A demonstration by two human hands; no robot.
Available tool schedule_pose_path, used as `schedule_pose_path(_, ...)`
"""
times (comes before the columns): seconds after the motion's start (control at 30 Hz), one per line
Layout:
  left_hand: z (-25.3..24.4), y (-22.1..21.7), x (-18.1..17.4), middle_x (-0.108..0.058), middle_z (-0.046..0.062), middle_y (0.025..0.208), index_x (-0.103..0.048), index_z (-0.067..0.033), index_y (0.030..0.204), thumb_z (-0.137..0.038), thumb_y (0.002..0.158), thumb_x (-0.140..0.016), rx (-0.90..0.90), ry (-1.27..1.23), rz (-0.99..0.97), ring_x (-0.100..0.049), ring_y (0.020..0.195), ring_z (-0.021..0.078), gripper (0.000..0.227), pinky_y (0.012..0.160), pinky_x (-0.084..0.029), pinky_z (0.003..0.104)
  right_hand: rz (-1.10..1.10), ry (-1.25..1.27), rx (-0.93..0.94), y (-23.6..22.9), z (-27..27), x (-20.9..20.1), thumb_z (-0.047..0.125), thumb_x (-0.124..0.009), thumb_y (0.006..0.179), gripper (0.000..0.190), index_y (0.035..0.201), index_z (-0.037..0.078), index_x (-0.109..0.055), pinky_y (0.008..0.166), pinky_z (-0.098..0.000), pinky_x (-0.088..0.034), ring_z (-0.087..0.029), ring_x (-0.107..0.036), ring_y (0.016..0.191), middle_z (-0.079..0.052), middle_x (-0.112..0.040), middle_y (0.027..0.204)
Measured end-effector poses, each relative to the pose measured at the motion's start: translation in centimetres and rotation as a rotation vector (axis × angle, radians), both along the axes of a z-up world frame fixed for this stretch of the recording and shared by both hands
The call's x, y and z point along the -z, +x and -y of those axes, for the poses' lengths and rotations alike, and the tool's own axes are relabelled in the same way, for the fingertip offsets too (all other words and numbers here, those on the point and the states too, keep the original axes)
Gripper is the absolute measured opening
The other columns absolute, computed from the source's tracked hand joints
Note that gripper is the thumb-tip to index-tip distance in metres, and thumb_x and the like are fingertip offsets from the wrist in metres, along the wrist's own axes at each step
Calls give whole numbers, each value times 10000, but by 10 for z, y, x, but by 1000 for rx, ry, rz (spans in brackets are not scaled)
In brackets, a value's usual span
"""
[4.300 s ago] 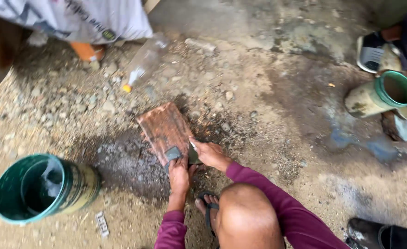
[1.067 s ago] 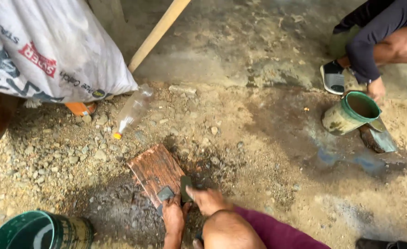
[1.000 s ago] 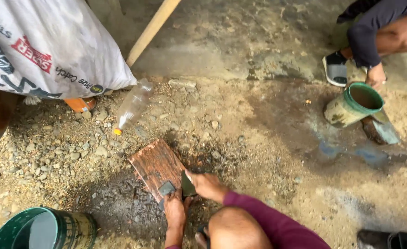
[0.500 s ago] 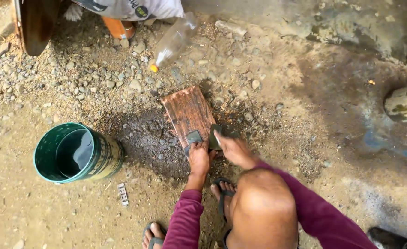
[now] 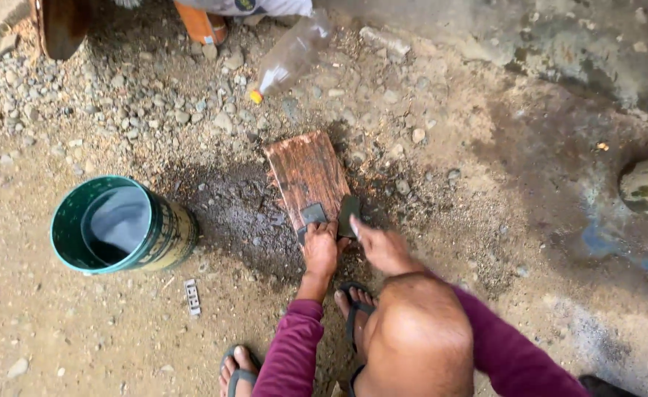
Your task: Sharpening small metal pieces using a whetstone and water on a wooden block at ground level.
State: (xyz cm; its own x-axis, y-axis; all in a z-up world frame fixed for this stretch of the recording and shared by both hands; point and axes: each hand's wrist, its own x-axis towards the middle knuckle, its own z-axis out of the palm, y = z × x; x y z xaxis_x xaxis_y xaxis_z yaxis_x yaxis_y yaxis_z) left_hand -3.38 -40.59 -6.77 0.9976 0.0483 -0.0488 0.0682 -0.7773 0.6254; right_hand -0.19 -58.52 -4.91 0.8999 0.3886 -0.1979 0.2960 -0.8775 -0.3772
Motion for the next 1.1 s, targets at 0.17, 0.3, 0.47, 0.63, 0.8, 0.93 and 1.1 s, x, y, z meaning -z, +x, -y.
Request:
schedule_pose_path(0.17,1,-8,6,-726,143,1145,-693,-53,1179,-273,779,-843,-3,14,-55,-602,1105,339,480,964,-482,463,135,191,-39,22,-6,20,187,-475,1022,547,1563,235,-417,321,-343,-427,-115,-453,368,-41,-649,556)
schedule_pose_path(0.3,2,4,-15,-718,141,1152,-688,-56,1189,-258,760,-843,-11,-11,-53,-588,1124,351,499,967,-473,465,-48,145,-28,-8,3,-15,236,-477,1043,498,1538,283,-457,295,-297,-407,-121,-439,309,-55,-593,511)
schedule_pose_path(0.47,0,-7,-8,-714,145,1158,-687,-51,1189,-253,754,-842,5,5,-5,-578,1151,371,504,961,-469,473,0,63,0,47,-11,11,232,-474,1084,489,1564,316,-438,317,-303,-380,-135,-404,354,-21,-591,547)
schedule_pose_path(0.63,0,-4,-10,-716,149,1155,-681,-46,1208,-221,718,-842,-16,-34,27,-585,1119,372,545,955,-468,476,-170,317,82,60,-6,25,319,-556,1049,572,1594,305,-381,367,-241,-415,-40,-441,448,124,-614,832)
schedule_pose_path(0.8,-2,-9,-22,-714,145,1162,-676,-50,1223,-227,764,-835,0,-32,-25,-583,1117,372,517,962,-470,474,-154,500,42,53,1,39,317,-570,1020,536,1545,289,-468,354,-251,-422,-45,-424,448,81,-654,1066)
schedule_pose_path(0.93,1,-3,-15,-712,142,1170,-674,-46,1225,-223,743,-844,-6,-25,-16,-581,1124,368,541,976,-467,470,-111,174,151,48,-5,28,308,-569,1079,458,1535,310,-521,379,-311,-393,-124,-380,424,-86,-729,715)
schedule_pose_path(1.1,3,1,-13,-714,139,1154,-683,-47,1190,-235,717,-849,-25,-32,20,-582,1129,369,536,968,-466,474,11,341,98,20,11,47,265,-590,1049,434,1481,291,-567,377,-301,-455,-107,-479,451,-60,-739,797)
